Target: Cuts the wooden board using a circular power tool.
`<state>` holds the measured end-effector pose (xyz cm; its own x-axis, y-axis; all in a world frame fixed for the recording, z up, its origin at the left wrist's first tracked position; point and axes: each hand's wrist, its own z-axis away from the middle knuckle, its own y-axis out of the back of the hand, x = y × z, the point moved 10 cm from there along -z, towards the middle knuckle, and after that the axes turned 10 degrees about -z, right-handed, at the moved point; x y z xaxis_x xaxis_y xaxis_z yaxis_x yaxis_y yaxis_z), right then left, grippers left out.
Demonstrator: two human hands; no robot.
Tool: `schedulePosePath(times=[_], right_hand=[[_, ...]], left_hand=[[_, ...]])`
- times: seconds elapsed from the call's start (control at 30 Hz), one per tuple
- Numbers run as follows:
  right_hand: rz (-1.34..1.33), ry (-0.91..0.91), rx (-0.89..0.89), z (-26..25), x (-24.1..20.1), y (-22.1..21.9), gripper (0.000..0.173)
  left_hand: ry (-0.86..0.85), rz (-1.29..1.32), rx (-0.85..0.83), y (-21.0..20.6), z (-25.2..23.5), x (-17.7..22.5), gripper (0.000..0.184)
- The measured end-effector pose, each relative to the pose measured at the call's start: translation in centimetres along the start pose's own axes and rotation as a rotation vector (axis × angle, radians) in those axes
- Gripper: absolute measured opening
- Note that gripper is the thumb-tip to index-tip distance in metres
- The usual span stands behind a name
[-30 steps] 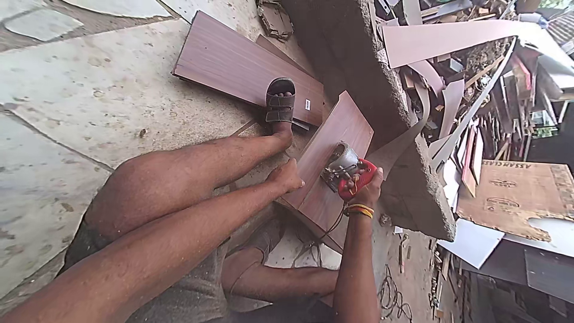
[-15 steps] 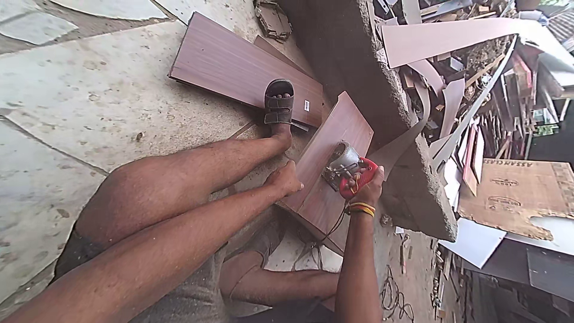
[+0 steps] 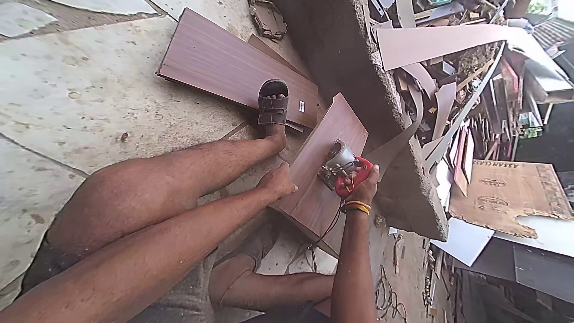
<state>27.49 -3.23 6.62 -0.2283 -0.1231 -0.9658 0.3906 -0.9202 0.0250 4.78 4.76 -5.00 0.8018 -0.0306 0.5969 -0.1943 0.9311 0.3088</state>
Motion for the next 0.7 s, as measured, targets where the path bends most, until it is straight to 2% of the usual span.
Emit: schedulePosePath(times=[0.17, 0.7], right_hand=[[0.0, 0.056, -0.009, -0.4, -0.4, -0.1, 0.063], [0.013, 0.025, -0.02, -1.3, -0.5, -0.7, 0.065]], left_hand=[[-0.008, 0.0, 0.002, -0.2, -0.4, -0.1, 0.076], [-0.002, -0.009, 0.011, -0.2, -0.4, -0.1, 0.077]])
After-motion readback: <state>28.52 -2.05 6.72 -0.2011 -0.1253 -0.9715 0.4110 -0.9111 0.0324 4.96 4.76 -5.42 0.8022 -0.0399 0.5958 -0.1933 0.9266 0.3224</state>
